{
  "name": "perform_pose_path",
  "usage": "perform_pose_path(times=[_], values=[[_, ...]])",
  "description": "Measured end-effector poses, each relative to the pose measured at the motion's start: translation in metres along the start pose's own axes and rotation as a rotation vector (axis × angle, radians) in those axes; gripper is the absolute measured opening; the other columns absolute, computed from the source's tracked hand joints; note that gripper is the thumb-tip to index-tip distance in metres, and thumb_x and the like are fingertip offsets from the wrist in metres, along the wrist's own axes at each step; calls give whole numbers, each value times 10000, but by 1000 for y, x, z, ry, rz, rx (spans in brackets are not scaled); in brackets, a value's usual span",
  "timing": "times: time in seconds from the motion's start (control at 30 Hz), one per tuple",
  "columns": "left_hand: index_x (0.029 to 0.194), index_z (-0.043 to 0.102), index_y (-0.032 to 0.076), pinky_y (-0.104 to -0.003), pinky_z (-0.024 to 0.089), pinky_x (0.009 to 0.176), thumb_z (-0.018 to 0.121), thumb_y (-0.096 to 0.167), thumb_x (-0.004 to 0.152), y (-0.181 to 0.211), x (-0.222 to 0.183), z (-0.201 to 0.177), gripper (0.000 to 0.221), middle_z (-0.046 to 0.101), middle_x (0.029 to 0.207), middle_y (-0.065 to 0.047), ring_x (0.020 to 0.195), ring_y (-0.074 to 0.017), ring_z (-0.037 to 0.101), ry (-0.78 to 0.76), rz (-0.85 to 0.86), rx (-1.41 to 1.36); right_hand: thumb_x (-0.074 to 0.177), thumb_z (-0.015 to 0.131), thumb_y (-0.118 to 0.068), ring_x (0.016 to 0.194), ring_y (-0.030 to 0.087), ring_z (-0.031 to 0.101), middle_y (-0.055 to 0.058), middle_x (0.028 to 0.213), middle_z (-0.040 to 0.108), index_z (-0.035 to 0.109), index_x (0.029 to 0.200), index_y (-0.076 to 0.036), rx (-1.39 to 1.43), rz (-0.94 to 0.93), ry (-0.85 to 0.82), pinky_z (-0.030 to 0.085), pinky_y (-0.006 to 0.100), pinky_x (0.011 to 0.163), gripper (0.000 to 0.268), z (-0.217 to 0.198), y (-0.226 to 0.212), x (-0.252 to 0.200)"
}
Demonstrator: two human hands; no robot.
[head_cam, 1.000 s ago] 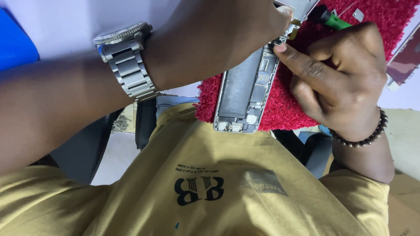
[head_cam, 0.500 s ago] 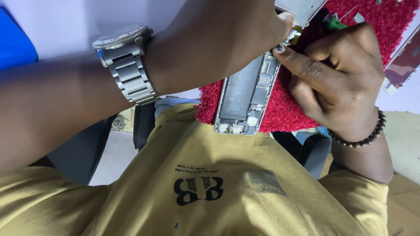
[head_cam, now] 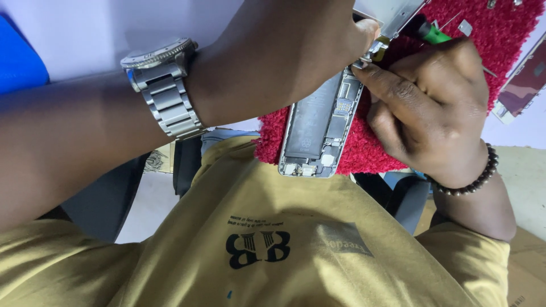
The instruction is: Reassembling a mobile phone by connecting the screen ribbon cables to the motherboard and fitting the screen into the frame.
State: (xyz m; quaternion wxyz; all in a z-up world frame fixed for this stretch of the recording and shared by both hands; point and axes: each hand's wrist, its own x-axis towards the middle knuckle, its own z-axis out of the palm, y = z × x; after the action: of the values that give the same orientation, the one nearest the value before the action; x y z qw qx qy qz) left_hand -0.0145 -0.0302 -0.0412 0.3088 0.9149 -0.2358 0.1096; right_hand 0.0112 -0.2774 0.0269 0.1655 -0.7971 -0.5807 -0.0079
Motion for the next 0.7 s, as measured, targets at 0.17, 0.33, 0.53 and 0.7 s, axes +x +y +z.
perform_pose_path(times=[0.17, 0.33, 0.53, 0.7], values=[[768, 382, 148, -497, 244, 503, 712, 219, 1098, 4, 3, 0, 471, 353, 590, -31, 520, -218, 302, 2, -226, -246, 1179, 687, 18, 933, 336, 592, 171, 1034, 689, 851, 1319, 80, -126, -81, 16, 443, 462, 841, 224, 2, -2, 0], [779, 293, 143, -472, 181, 550, 711, 175, 1062, 8, 4, -8, 506, 220, 621, -13, 601, -199, 183, -90, -315, -300, 1172, 682, -18, 929, 347, 599, 170, 1077, 672, 847, 1324, 87, -213, -84, -33, 465, 458, 824, 248, 0, -6, 5], [794, 248, 152, -454, 144, 584, 679, 73, 996, 8, 4, -6, 482, 161, 663, 12, 639, -170, 134, -58, -302, -312, 1191, 763, -84, 952, 356, 552, 107, 1062, 658, 867, 1346, 24, -250, -41, -69, 449, 479, 802, 217, 1, -8, 3], [776, 287, 139, -447, 213, 563, 705, 122, 1020, 12, 9, -15, 484, 244, 617, -7, 582, -190, 218, -105, -337, -324, 1194, 754, -63, 983, 326, 580, 77, 1070, 698, 861, 1346, -7, -264, -20, -58, 428, 453, 832, 194, 0, -11, 7]])
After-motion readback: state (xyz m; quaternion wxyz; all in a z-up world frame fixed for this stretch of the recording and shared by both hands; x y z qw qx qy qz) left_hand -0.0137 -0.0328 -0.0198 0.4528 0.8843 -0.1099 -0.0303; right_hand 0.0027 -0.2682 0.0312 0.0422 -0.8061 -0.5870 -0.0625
